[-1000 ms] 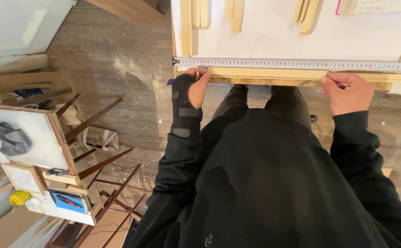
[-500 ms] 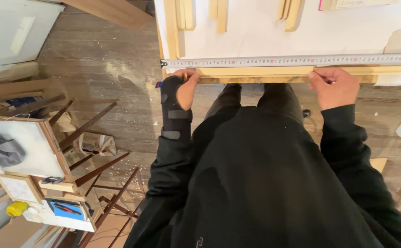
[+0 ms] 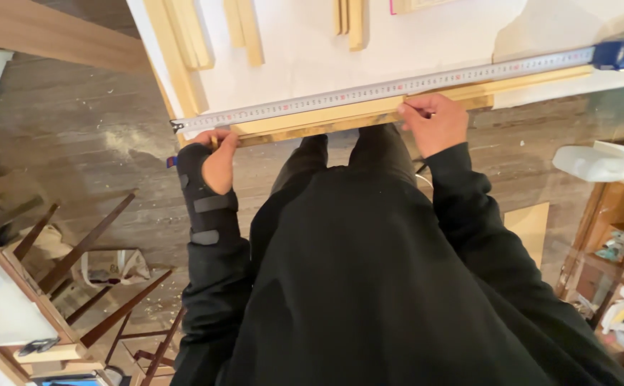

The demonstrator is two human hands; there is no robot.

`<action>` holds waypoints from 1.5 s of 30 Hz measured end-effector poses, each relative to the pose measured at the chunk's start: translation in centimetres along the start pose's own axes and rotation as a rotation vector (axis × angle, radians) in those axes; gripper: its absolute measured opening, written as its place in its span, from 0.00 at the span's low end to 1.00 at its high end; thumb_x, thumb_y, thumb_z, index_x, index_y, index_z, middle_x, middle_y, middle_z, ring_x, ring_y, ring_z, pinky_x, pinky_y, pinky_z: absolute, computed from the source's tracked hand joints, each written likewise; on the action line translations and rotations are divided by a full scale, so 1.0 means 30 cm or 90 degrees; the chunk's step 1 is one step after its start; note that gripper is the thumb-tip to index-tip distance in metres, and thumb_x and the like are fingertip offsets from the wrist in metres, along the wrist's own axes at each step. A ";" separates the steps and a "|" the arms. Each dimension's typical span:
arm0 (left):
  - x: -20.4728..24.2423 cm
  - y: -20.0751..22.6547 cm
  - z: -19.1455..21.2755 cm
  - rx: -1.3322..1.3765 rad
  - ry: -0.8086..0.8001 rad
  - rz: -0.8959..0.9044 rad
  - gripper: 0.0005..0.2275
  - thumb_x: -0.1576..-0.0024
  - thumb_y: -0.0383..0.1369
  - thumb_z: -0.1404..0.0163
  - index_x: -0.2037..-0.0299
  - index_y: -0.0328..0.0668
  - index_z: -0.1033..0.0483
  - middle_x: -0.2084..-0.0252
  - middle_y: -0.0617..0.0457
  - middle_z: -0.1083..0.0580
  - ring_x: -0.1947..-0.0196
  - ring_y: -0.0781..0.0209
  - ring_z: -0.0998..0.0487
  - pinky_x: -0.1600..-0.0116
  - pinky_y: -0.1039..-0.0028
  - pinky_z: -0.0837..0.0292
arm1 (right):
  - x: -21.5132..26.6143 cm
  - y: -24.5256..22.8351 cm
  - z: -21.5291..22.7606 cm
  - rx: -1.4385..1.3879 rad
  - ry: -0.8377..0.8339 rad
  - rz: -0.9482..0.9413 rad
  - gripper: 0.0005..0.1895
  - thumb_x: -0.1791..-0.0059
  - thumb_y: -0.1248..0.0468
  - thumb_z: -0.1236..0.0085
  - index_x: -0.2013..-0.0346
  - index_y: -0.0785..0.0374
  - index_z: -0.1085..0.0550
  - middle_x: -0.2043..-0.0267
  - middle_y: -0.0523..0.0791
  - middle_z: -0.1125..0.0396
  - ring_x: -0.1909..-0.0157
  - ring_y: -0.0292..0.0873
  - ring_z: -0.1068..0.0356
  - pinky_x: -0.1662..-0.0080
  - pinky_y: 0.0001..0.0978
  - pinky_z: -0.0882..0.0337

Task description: Measuring, marking, and cutting wooden frame strips using a manual miter saw.

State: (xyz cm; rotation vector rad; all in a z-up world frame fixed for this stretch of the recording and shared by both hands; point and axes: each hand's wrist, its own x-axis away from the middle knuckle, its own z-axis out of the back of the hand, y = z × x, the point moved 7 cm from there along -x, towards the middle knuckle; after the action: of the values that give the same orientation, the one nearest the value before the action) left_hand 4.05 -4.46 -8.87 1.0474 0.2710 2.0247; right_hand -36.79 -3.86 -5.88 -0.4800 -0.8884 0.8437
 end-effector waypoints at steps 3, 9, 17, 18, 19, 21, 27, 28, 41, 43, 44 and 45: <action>0.004 0.015 0.003 0.018 -0.006 0.000 0.06 0.53 0.42 0.44 0.70 0.57 0.21 0.76 0.63 0.24 0.71 0.71 0.23 0.65 0.84 0.30 | -0.006 -0.003 0.001 0.016 -0.013 -0.016 0.09 0.57 0.63 0.36 0.65 0.63 0.24 0.78 0.45 0.31 0.76 0.37 0.28 0.69 0.22 0.30; 0.021 0.035 0.015 0.063 0.013 -0.014 0.06 0.53 0.39 0.44 0.69 0.53 0.21 0.76 0.61 0.24 0.72 0.72 0.24 0.66 0.86 0.31 | -0.006 -0.003 -0.001 0.033 -0.019 -0.025 0.08 0.57 0.61 0.37 0.66 0.60 0.23 0.81 0.42 0.31 0.78 0.35 0.30 0.69 0.21 0.32; 0.024 0.030 0.015 0.082 0.023 -0.007 0.04 0.52 0.39 0.44 0.71 0.54 0.21 0.77 0.62 0.25 0.74 0.74 0.25 0.67 0.88 0.32 | -0.011 0.011 -0.003 0.050 -0.021 -0.026 0.08 0.57 0.59 0.37 0.67 0.57 0.24 0.82 0.41 0.32 0.78 0.33 0.32 0.70 0.21 0.34; 0.024 0.032 0.016 0.086 0.020 -0.005 0.04 0.52 0.39 0.44 0.70 0.53 0.21 0.77 0.61 0.25 0.74 0.74 0.25 0.67 0.88 0.32 | -0.013 0.014 -0.003 0.052 -0.022 -0.028 0.08 0.57 0.59 0.36 0.67 0.57 0.24 0.82 0.40 0.32 0.79 0.33 0.32 0.70 0.21 0.34; 0.026 0.033 0.016 0.091 0.017 -0.004 0.05 0.52 0.38 0.44 0.70 0.52 0.21 0.77 0.61 0.25 0.74 0.74 0.25 0.67 0.87 0.32 | -0.014 0.018 -0.003 0.054 -0.022 -0.029 0.08 0.56 0.58 0.36 0.67 0.56 0.24 0.82 0.40 0.32 0.79 0.32 0.33 0.70 0.21 0.34; 0.029 0.039 0.021 0.095 0.012 -0.004 0.05 0.52 0.38 0.44 0.69 0.51 0.21 0.76 0.60 0.25 0.74 0.73 0.25 0.67 0.87 0.32 | -0.016 0.019 -0.005 0.059 -0.030 -0.036 0.07 0.56 0.58 0.37 0.67 0.56 0.24 0.82 0.40 0.32 0.79 0.33 0.33 0.70 0.21 0.34; 0.015 0.011 0.007 0.079 0.013 0.005 0.05 0.53 0.39 0.44 0.70 0.53 0.21 0.77 0.62 0.25 0.75 0.75 0.26 0.68 0.89 0.33 | -0.009 0.003 -0.003 0.044 -0.034 -0.032 0.08 0.55 0.60 0.37 0.66 0.59 0.24 0.80 0.42 0.31 0.77 0.35 0.32 0.68 0.22 0.34; 0.016 0.007 0.009 0.072 0.014 0.010 0.05 0.53 0.40 0.44 0.70 0.54 0.21 0.77 0.62 0.25 0.75 0.74 0.26 0.68 0.89 0.33 | -0.008 0.006 -0.002 0.049 -0.031 -0.034 0.08 0.56 0.59 0.37 0.66 0.58 0.24 0.81 0.42 0.31 0.77 0.34 0.31 0.68 0.22 0.33; 0.019 0.022 0.012 0.121 0.007 0.009 0.05 0.53 0.37 0.43 0.70 0.51 0.21 0.80 0.60 0.26 0.79 0.74 0.27 0.71 0.88 0.34 | 0.008 -0.015 0.007 0.043 -0.044 -0.014 0.09 0.55 0.60 0.37 0.65 0.60 0.24 0.80 0.43 0.31 0.76 0.35 0.31 0.67 0.23 0.33; 0.007 -0.007 -0.002 0.121 0.006 -0.004 0.05 0.52 0.40 0.42 0.70 0.55 0.20 0.81 0.60 0.27 0.81 0.72 0.29 0.74 0.87 0.35 | 0.022 -0.032 0.014 0.048 -0.058 -0.006 0.09 0.54 0.60 0.38 0.64 0.60 0.25 0.79 0.44 0.31 0.75 0.36 0.31 0.67 0.23 0.34; 0.032 0.022 0.013 0.122 0.007 -0.005 0.05 0.52 0.40 0.42 0.70 0.55 0.20 0.81 0.60 0.27 0.81 0.72 0.29 0.74 0.87 0.35 | 0.019 -0.023 0.016 0.048 -0.059 -0.004 0.09 0.54 0.60 0.38 0.64 0.60 0.25 0.79 0.44 0.31 0.75 0.36 0.31 0.67 0.23 0.34; 0.060 0.045 0.028 0.185 0.013 0.004 0.06 0.52 0.37 0.42 0.69 0.48 0.21 0.84 0.57 0.31 0.83 0.71 0.31 0.75 0.87 0.37 | 0.018 -0.017 0.020 0.010 -0.060 0.007 0.09 0.54 0.61 0.37 0.64 0.61 0.25 0.78 0.44 0.31 0.76 0.34 0.32 0.70 0.20 0.35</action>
State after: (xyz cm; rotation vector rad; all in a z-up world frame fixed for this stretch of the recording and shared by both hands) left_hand 3.34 -4.12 -6.59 1.2034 0.5868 2.0424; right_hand -36.86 -3.72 -4.94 -0.4352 -0.9657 0.8888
